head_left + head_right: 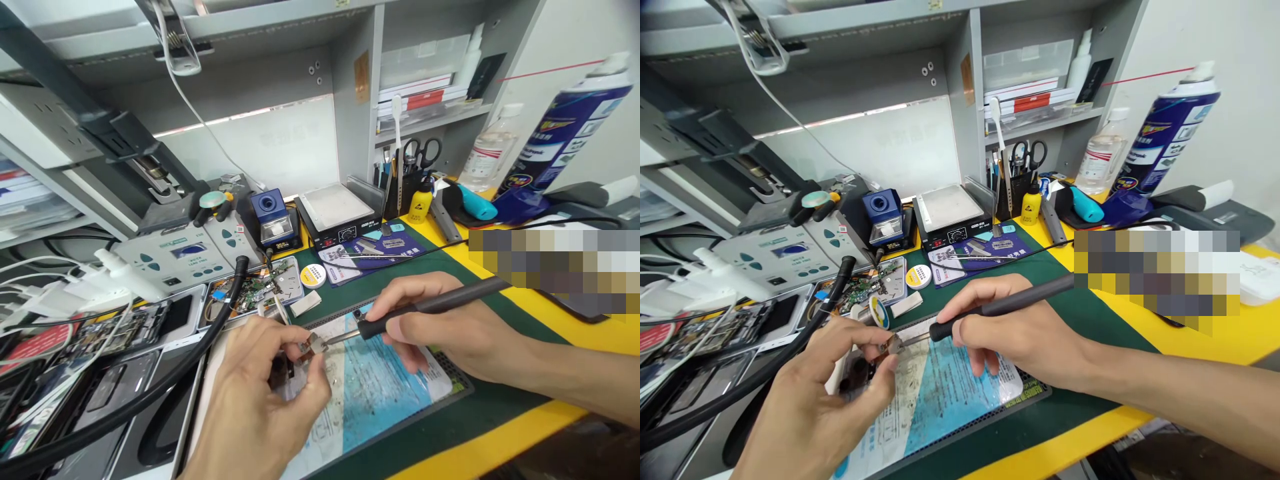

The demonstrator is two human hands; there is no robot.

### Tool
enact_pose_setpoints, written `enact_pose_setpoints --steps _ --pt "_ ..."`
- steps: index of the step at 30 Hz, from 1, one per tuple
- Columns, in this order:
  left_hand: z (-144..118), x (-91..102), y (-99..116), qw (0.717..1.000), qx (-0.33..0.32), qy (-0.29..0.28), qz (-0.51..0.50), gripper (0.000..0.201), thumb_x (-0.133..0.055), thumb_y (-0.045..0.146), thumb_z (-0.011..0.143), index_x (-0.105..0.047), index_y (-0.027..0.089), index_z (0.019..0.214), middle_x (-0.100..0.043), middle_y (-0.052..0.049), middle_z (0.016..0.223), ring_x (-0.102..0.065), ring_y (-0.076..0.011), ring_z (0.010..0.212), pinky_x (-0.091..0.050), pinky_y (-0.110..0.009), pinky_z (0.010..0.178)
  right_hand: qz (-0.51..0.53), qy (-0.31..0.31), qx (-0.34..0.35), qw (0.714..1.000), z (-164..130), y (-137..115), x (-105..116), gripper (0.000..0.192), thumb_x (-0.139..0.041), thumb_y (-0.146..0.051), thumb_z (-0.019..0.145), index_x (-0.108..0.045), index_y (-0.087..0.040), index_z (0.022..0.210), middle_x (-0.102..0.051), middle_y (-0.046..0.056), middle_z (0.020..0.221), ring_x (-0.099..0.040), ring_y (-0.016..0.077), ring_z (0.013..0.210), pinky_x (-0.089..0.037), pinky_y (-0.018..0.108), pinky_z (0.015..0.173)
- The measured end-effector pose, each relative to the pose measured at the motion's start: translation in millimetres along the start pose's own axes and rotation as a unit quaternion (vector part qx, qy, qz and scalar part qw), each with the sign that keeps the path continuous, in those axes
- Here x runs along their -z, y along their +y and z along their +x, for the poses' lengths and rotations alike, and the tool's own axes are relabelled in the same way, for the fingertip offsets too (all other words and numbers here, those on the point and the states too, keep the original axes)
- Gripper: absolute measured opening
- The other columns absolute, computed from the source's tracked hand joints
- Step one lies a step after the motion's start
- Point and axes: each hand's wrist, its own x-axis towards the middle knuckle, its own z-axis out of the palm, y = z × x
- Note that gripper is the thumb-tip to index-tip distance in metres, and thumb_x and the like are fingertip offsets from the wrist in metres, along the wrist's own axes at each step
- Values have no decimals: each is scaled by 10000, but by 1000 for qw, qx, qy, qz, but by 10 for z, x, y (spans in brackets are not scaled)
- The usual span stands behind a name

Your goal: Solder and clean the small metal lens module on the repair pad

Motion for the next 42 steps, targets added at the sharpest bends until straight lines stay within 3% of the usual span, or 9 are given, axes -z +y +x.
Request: enact_pose_setpoints --steps 12,17,25,42 --pt "-18 1 13 1000 2 5 -4 100 -631 269 868 -609 242 961 -586 26 799 -565 -159 776 -463 -321 754 -52 6 11 999 -45 -26 3 78 -718 -155 777 -766 -160 839 -641 -5 609 -638 138 476 -471 211 414" --pt "-4 13 -13 999 -29 11 9 158 -639 232 865 -595 241 1016 -577 15 830 -558 -157 801 -465 -309 713 8 -9 18 1000 -12 -25 5 68 -699 -147 807 -755 -156 845 -679 3 631 -626 115 442 -450 183 385" --pt "-3 6 -7 999 -44 26 20 169 -642 208 860 -583 244 1014 -564 18 827 -543 -167 809 -448 -333 735 76 -1 -46 996 15 -96 -24 194 -737 -322 862 -714 -131 840 -726 40 680 -633 124 390 -461 187 348" --pt "-20 -30 28 999 -10 33 -16 111 -618 230 874 -598 250 981 -565 9 825 -532 -186 832 -413 -353 773 98 17 -101 990 48 -128 -21 227 -730 -330 860 -697 -119 783 -711 25 630 -615 115 369 -464 183 340"
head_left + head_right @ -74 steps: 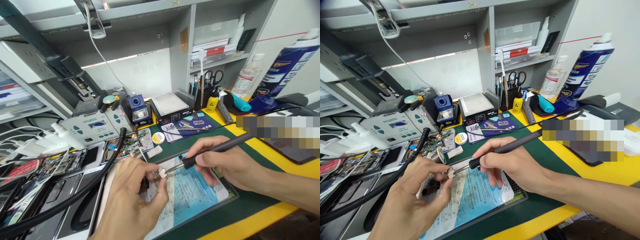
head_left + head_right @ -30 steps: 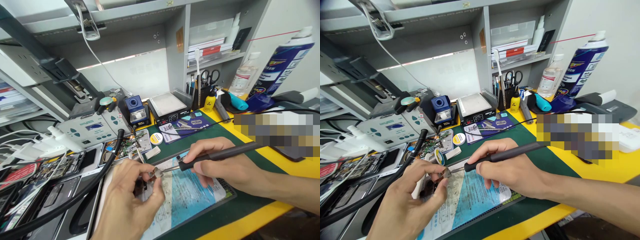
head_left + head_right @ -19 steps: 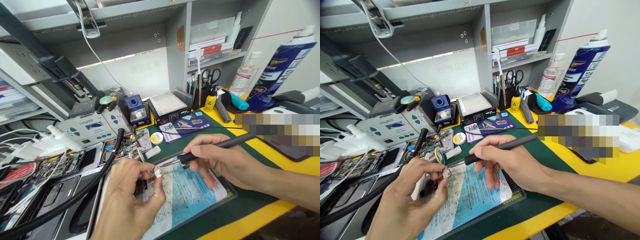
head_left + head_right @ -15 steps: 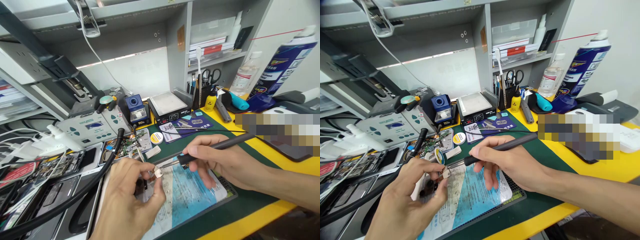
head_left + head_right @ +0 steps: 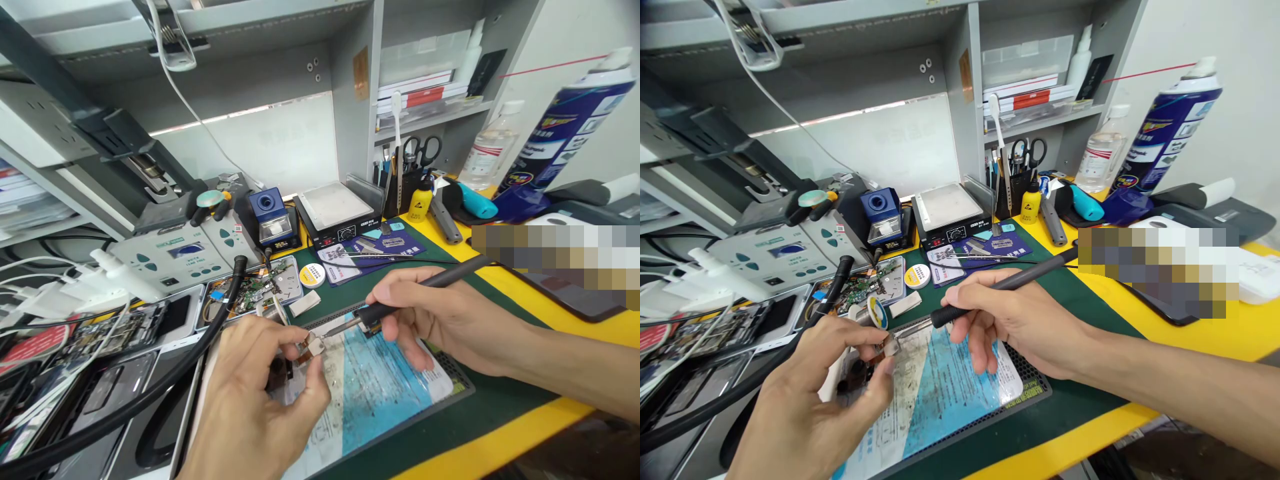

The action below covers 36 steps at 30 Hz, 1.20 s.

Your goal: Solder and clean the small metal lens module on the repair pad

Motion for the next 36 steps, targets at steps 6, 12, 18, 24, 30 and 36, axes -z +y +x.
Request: enact_pose_setpoints --steps 6,12,18,24,30,36 --pt "8 2 11 1000 6 -3 -6 108 -622 230 872 -604 253 976 -575 6 829 -540 -187 830 -417 -347 768 3 -4 0 1000 9 7 22 206 -740 -316 849 -691 -134 768 -706 18 633 -616 116 376 -462 187 344" --pt "13 2 26 1000 8 4 -4 108 -629 230 866 -610 254 970 -582 8 827 -551 -186 826 -417 -337 759 7 -15 9 1000 -5 1 38 132 -784 -239 783 -742 -131 848 -697 14 662 -637 121 435 -479 197 385" --pt "8 0 17 1000 8 4 -3 112 -637 228 862 -613 252 969 -583 8 830 -556 -185 830 -421 -337 766 -21 -29 16 999 -15 -6 27 78 -741 -147 731 -735 -145 809 -637 5 495 -600 133 447 -456 197 403" --pt "6 7 15 1000 11 -2 -6 102 -622 237 869 -606 252 969 -578 3 820 -552 -190 834 -423 -348 764 -28 -23 17 999 -13 -3 23 92 -725 -113 696 -735 -160 774 -649 0 593 -604 132 455 -444 219 413" --pt "5 11 11 1000 12 -7 -12 110 -617 221 871 -603 251 976 -573 7 824 -550 -179 823 -433 -347 762 -33 -30 25 999 -4 9 37 101 -735 -102 680 -755 -162 758 -666 14 653 -608 131 454 -435 232 420" --pt "14 31 -28 1000 -11 -25 -2 156 -645 205 855 -603 244 1000 -575 13 835 -562 -163 813 -464 -330 739 -32 -35 32 998 -9 11 29 111 -730 -92 691 -771 -168 762 -663 11 659 -614 128 459 -429 227 422"
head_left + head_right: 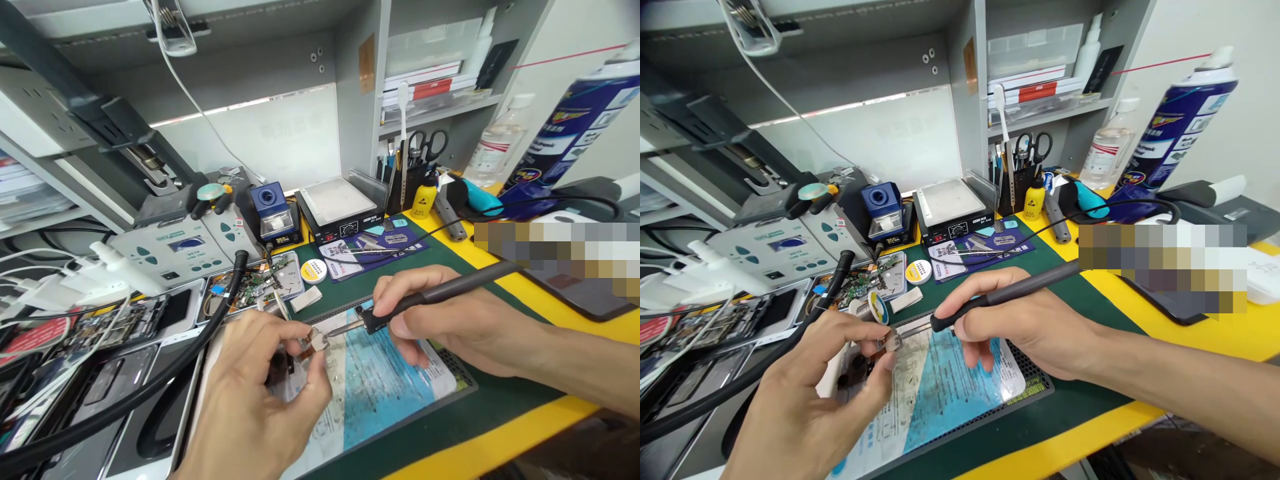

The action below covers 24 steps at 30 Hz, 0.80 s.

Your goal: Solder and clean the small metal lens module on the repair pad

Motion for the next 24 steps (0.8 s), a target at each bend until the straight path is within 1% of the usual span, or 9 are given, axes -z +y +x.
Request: enact_pose_setpoints --steps 7,13,24 --pt "3 33 16 1000 -2 -2 9 151 -637 207 861 -599 246 1002 -592 9 841 -579 -158 799 -487 -311 714 -13 -6 0 1000 -11 7 8 103 -727 -97 709 -777 -162 772 -661 19 654 -609 128 465 -428 230 426" --pt "6 21 22 1000 -2 -1 3 139 -636 208 862 -608 248 992 -592 11 841 -584 -154 796 -492 -307 713 -11 -9 4 1000 -1 11 10 118 -718 -83 693 -779 -157 761 -650 15 640 -612 133 473 -435 234 429" --pt "-13 32 18 1000 0 -4 5 143 -643 208 859 -609 240 994 -585 10 843 -576 -154 800 -486 -318 712 -6 -12 4 1000 -5 -3 10 123 -719 -71 698 -783 -156 760 -646 15 669 -622 125 482 -437 221 433"
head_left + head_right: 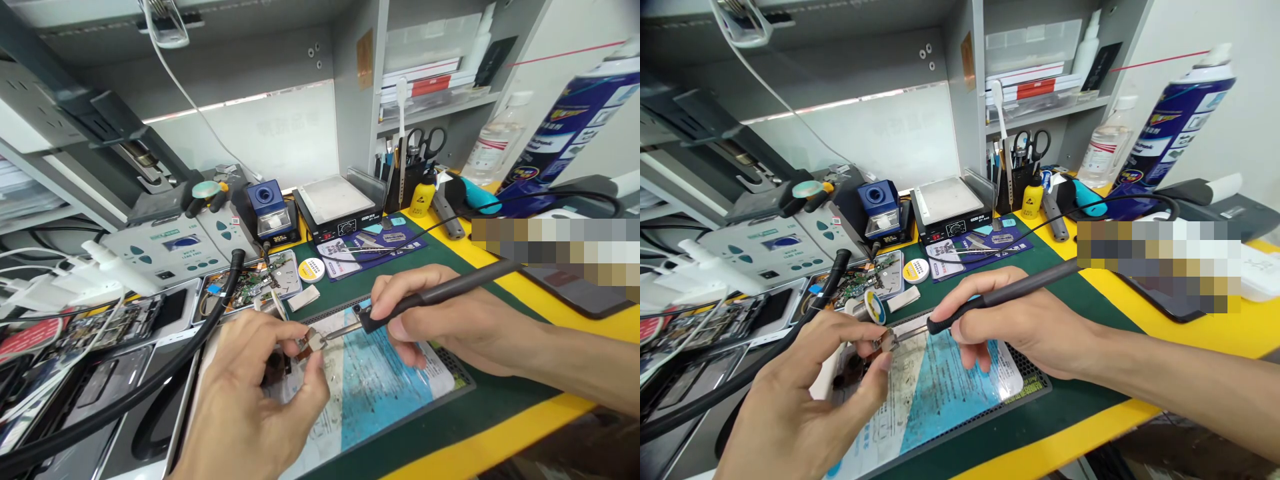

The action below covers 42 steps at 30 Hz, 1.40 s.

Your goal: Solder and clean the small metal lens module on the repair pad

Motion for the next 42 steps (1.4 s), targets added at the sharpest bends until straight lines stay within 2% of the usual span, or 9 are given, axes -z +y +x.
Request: enact_pose_setpoints --steps 9,19,23,29,35,39,42 --pt "12 -12 -17 1000 -2 2 -1 149 -643 208 860 -608 241 1001 -582 11 843 -573 -153 805 -483 -317 713 -13 -1 -4 1000 -6 20 14 166 -684 -71 719 -794 -188 764 -650 8 616 -605 124 472 -439 225 451" --pt "-1 -15 -34 1000 -4 4 -7 140 -647 214 863 -616 244 997 -578 14 846 -569 -146 809 -487 -312 711 -9 -11 2 1000 22 47 28 185 -703 -86 672 -813 -215 742 -638 5 577 -596 127 448 -442 214 434" --pt "10 -18 -29 1000 -1 0 -3 143 -648 206 861 -621 240 997 -581 13 845 -570 -145 809 -489 -313 715 -4 -12 6 1000 9 31 16 193 -695 -67 677 -816 -205 736 -630 5 619 -601 115 456 -446 202 428" --pt "20 -30 -51 1000 -9 2 2 143 -649 206 857 -621 236 994 -583 11 837 -571 -151 807 -487 -318 718 3 -23 35 999 5 19 0 261 -663 -10 690 -827 -207 737 -614 4 789 -632 91 510 -469 180 427" --pt "18 -41 -52 1000 -4 3 -2 138 -646 206 860 -620 239 991 -578 12 834 -568 -154 802 -482 -318 715 -5 -24 41 999 -2 20 -18 306 -632 22 687 -826 -213 717 -601 -9 800 -613 67 498 -468 170 427" --pt "9 -30 -23 1000 -4 21 -5 143 -644 209 870 -610 239 1006 -567 11 853 -558 -150 813 -469 -320 731 18 -15 38 999 -10 20 -14 248 -674 -1 702 -822 -198 737 -635 8 791 -612 76 493 -459 176 419" --pt "17 -16 -4 999 -36 29 14 192 -645 183 870 -592 228 1049 -563 4 874 -552 -153 833 -457 -328 754 44 6 16 999 -9 15 5 165 -742 -73 727 -817 -204 796 -667 11 714 -615 96 486 -459 182 414"
